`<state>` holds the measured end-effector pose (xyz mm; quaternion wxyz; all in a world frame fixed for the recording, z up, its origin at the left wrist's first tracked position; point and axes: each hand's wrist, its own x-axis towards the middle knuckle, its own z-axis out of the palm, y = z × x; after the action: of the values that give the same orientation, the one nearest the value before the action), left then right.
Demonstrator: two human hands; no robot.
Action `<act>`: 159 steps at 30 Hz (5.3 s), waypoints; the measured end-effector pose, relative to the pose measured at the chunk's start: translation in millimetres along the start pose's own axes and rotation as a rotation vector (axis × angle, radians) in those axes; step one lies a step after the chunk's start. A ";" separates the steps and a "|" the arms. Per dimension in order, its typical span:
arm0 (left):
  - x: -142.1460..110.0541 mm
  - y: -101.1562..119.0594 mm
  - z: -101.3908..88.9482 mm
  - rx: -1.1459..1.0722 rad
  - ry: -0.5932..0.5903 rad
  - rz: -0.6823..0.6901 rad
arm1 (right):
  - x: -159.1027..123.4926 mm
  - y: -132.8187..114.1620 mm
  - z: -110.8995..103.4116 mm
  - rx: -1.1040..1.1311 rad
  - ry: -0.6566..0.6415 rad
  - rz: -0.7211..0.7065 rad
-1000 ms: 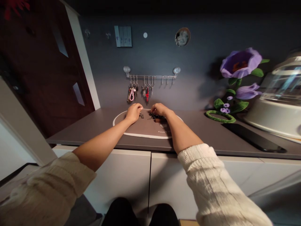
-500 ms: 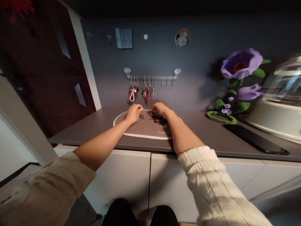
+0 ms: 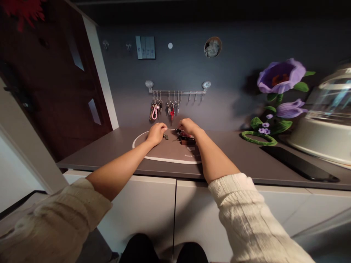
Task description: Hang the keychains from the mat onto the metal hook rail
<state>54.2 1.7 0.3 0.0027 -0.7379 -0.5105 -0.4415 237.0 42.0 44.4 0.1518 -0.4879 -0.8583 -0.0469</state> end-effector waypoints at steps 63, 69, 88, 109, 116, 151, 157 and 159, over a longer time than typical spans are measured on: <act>4.1 8.8 1.6 -0.579 0.150 -0.095 | -9.6 -44.9 3.8 1.314 0.234 0.011; 2.9 1.6 6.3 -0.260 0.150 -0.039 | -7.3 -34.9 0.0 1.436 0.353 0.087; -6.7 15.3 -8.2 0.066 0.138 -0.239 | 41.7 -21.4 -55.4 1.383 0.580 0.498; -3.1 7.8 -8.7 0.040 0.201 -0.365 | 52.6 -15.7 -46.2 1.371 0.630 0.585; -2.6 3.6 -9.5 0.039 0.210 -0.390 | 48.3 -14.6 -43.3 1.381 0.585 0.568; -1.2 -4.5 -18.7 0.042 0.122 -0.441 | -4.8 -68.6 35.8 0.321 0.141 0.076; 0.3 -5.6 -18.3 0.044 0.103 -0.425 | -1.9 -71.9 36.9 0.166 0.132 0.097; 1.1 -6.9 -17.5 0.041 0.097 -0.419 | -1.3 -71.7 36.4 0.115 0.129 0.087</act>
<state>37.8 -2.1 8.7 -0.0497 -0.5932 -0.6609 -0.4571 168.8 12.0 14.2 0.2366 -0.5114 -0.8258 -0.0224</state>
